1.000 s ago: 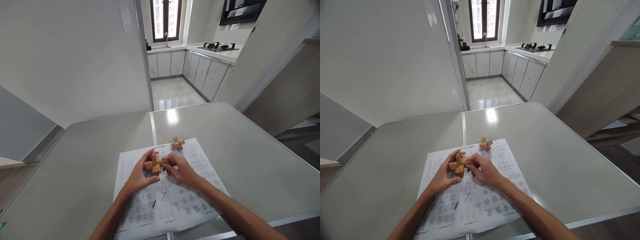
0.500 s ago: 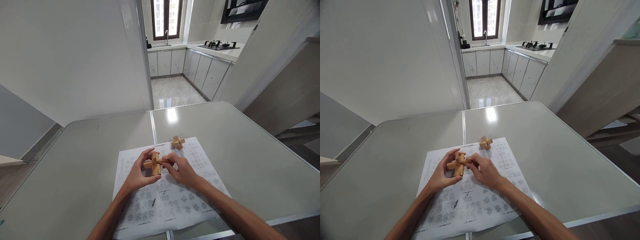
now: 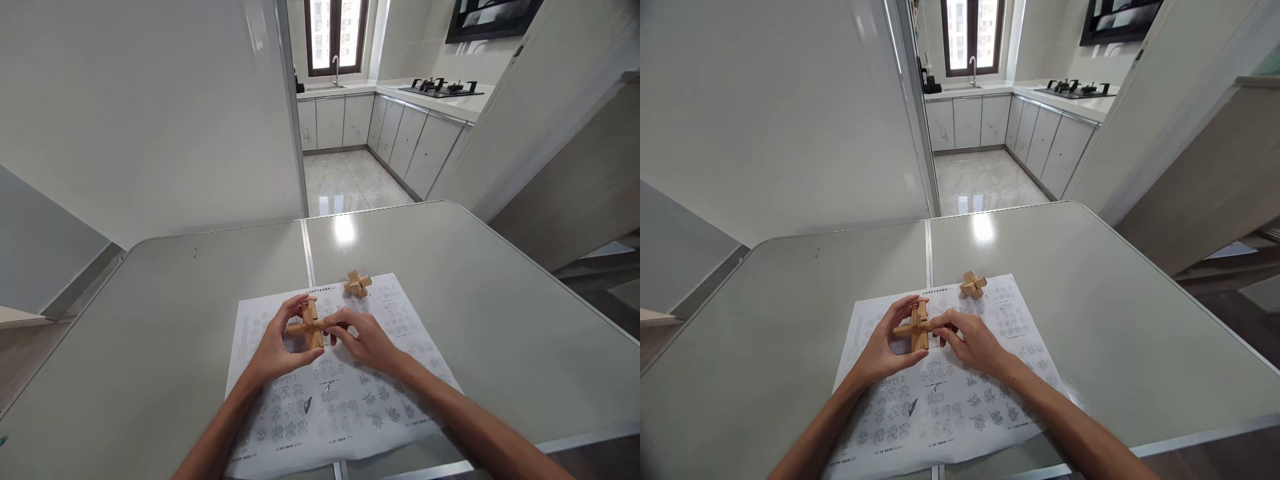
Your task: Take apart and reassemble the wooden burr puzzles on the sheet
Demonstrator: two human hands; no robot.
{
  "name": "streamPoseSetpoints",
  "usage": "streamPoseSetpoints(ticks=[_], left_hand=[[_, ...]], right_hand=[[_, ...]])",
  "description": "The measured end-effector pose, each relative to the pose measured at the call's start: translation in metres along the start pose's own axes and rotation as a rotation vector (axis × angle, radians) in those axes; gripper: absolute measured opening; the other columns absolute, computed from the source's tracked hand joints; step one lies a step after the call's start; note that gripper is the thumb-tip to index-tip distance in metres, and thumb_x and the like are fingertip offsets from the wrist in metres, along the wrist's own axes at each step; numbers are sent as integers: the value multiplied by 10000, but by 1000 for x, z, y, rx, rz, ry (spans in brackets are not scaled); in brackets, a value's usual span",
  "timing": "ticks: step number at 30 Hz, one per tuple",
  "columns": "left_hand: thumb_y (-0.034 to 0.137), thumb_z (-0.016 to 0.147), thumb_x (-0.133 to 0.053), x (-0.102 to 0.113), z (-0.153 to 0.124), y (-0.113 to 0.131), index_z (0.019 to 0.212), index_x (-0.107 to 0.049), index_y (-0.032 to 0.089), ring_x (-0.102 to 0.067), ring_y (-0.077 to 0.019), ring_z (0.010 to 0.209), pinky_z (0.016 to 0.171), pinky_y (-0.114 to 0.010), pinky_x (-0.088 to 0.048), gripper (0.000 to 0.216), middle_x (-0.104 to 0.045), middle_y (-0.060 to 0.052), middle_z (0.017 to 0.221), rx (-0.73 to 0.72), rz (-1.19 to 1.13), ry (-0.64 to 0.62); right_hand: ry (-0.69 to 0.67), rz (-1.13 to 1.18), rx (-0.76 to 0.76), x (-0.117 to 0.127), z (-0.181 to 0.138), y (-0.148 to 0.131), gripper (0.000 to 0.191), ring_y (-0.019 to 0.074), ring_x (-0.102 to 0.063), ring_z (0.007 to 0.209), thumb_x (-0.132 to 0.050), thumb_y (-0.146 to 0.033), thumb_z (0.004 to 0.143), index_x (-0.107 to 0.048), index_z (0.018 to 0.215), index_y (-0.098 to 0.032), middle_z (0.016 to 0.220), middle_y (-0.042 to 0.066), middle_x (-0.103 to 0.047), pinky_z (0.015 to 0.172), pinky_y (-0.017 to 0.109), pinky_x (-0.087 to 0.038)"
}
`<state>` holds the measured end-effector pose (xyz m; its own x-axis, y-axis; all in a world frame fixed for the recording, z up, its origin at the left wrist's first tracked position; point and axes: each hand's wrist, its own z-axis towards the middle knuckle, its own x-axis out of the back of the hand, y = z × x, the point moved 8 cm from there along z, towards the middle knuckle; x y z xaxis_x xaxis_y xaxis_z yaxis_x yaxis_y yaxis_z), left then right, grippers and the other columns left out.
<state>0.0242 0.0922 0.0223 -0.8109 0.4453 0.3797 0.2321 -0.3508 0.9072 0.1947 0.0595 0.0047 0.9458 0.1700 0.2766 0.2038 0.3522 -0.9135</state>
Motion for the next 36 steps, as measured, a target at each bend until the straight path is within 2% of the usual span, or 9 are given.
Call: streamPoseSetpoints(ticks=[5, 8, 11, 13, 16, 19, 24, 27, 36], left_hand=[[313, 775, -907, 2, 0, 4, 1522, -466, 300, -604, -348, 1364, 1137, -527, -534, 868, -593, -142, 1525, -13, 31, 9], [330, 780, -903, 5, 0, 13, 1497, -495, 296, -624, -337, 1323, 1132, -534, -530, 826, -608, -127, 1504, -86, 138, 78], [332, 800, -895, 8, -3, 25, 1526, -456, 307, -623, -331, 1332, 1114, -525, -541, 848, -597, -118, 1511, -203, 264, 183], [323, 817, -889, 7, -7, 31, 1558, -408, 314, -611, -338, 1362, 1117, -527, -542, 884, -593, -124, 1517, -266, 348, 226], [305, 835, -879, 0, -12, 36, 1598, -347, 328, -611, -347, 1382, 1119, -533, -545, 931, -607, -137, 1506, -361, 448, 222], [263, 848, -855, -9, -16, 41, 1625, -309, 332, -642, -342, 1345, 1071, -517, -568, 952, -625, -148, 1491, -455, 495, 183], [230, 865, -820, -14, -17, 43, 1636, -288, 325, -671, -329, 1298, 1019, -497, -575, 941, -642, -156, 1474, -493, 520, 151], [228, 868, -813, -14, -16, 42, 1626, -288, 338, -669, -330, 1309, 1029, -500, -567, 928, -649, -145, 1463, -479, 515, 140], [308, 841, -876, 2, -16, 41, 1601, -315, 333, -645, -344, 1332, 1059, -531, -572, 945, -625, -156, 1481, -427, 502, 228]], right_hand=[[-23, 49, -8, -1, 2, -1, 204, 221, -760, 759, -550, -425, 1098, -671, 1112, -262, 870, 38, -769, 657, 347, -592], [-15, 74, -28, 1, 4, -1, 224, 212, -741, 782, -588, -435, 1076, -632, 1219, -268, 924, 42, -745, 721, 369, -606], [-13, 129, -131, 2, 4, 6, 466, 216, -720, 880, -651, -482, 1031, -507, 1427, -283, 1151, 92, -700, 761, 380, -613], [-43, 193, -156, 0, 3, 7, 593, 249, -706, 1047, -656, -537, 1017, -431, 1510, -296, 1300, 127, -645, 826, 398, -615], [-127, 299, -112, -6, 2, 0, 755, 299, -634, 1274, -685, -620, 977, -351, 1584, -319, 1431, 140, -584, 990, 463, -579], [-203, 355, -118, -12, 1, -4, 882, 315, -615, 1332, -744, -627, 935, -284, 1627, -334, 1475, 139, -573, 1111, 527, -506], [-258, 343, -197, -16, -1, -1, 859, 312, -662, 1278, -783, -520, 936, -299, 1618, -326, 1407, 130, -634, 1104, 553, -505], [-243, 351, -201, -14, -1, 1, 808, 304, -674, 1250, -787, -527, 926, -358, 1580, -324, 1367, 117, -649, 1084, 534, -526], [-76, 395, -194, 6, 7, 12, 669, 300, -664, 1239, -732, -650, 925, -472, 1443, -315, 1299, 112, -672, 1055, 519, -549]])
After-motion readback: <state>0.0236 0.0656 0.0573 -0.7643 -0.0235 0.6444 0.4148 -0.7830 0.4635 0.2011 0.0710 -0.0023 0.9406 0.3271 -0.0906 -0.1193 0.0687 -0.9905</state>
